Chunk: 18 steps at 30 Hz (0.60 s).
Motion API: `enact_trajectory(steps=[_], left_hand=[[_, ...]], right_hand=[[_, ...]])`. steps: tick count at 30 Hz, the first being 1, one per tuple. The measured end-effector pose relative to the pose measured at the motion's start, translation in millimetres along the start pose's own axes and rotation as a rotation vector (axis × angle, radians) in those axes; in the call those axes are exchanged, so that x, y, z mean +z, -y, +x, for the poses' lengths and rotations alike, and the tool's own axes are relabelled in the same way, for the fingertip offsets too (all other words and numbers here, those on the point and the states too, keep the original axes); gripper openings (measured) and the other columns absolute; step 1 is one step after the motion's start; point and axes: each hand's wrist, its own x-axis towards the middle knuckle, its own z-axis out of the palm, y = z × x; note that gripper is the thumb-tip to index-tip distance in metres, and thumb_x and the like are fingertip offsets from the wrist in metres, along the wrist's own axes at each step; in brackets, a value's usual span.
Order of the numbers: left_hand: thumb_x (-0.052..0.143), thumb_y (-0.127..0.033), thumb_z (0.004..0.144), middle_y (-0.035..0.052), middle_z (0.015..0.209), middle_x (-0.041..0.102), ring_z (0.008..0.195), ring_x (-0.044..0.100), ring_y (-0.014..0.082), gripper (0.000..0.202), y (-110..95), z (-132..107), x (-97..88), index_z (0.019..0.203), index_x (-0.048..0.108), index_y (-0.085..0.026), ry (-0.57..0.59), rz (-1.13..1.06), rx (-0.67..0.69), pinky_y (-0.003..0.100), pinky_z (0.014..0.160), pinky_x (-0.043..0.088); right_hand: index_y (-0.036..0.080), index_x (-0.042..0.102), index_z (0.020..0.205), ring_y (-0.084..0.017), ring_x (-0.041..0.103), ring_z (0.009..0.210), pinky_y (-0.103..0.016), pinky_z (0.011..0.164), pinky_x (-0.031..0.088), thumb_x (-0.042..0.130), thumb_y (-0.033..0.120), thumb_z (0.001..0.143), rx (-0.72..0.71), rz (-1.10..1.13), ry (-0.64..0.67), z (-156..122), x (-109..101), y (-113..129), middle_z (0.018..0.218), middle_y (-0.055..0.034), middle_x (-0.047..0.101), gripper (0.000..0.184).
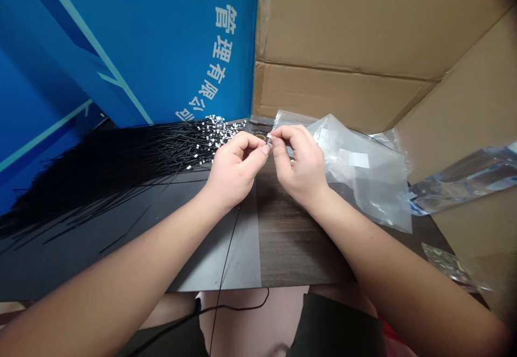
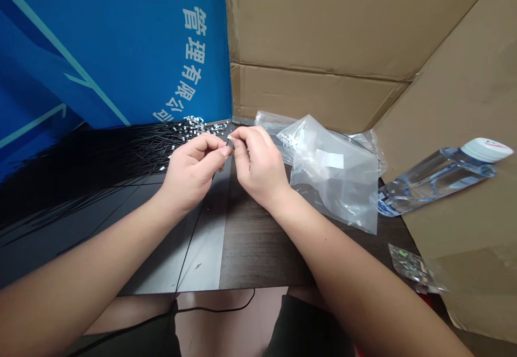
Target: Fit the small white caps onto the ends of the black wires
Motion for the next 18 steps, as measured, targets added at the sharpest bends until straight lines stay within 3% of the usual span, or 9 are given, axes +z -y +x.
enact_trajectory(steps=[10, 14, 16, 18], left_hand=[[0.074, -0.026, 0.087, -0.0013, 0.074, 0.059, 0.069, 0.054, 0.0127, 0.015, -3, -1, 2.0, 0.078, 0.065, -0.019, 0.028, -0.053, -0.086, 0.029, 0.069, 0.047], [0.067, -0.022, 0.091, 0.0002, 0.076, 0.062, 0.062, 0.057, 0.0115, 0.011, -11, -2, 6.0, 0.081, 0.063, -0.019, 0.107, -0.194, -0.396, 0.028, 0.058, 0.046], [0.065, -0.023, 0.094, 0.0023, 0.081, 0.065, 0.058, 0.055, 0.0102, 0.012, -19, -3, 1.7, 0.083, 0.061, -0.019, 0.228, -0.287, -0.579, 0.026, 0.052, 0.042], [0.07, -0.028, 0.094, 0.0025, 0.076, 0.061, 0.05, 0.047, 0.0075, 0.018, -30, 0, -10.8, 0.082, 0.061, -0.018, 0.351, -0.337, -0.659, 0.023, 0.046, 0.031]], right_hand=[[0.024, 0.063, 0.1, -0.02, 0.068, 0.091, -0.038, 0.083, 0.057, 0.053, 0.023, 0.106, 0.039, -0.037, -0.039, 1, 1, -1, 0.096, -0.0048, 0.073, 0.012], [0.023, 0.064, 0.104, -0.02, 0.069, 0.091, -0.04, 0.084, 0.058, 0.055, 0.029, 0.106, 0.193, 0.027, -0.102, 0, 2, -19, 0.095, -0.0048, 0.071, 0.011], [0.023, 0.064, 0.109, -0.021, 0.07, 0.095, -0.041, 0.087, 0.059, 0.057, 0.034, 0.106, 0.271, 0.076, -0.13, 1, 1, -31, 0.099, -0.0057, 0.07, 0.013], [0.023, 0.063, 0.117, -0.021, 0.07, 0.098, -0.042, 0.09, 0.06, 0.059, 0.038, 0.105, 0.27, 0.11, -0.108, 4, -2, -37, 0.104, -0.0067, 0.07, 0.019]])
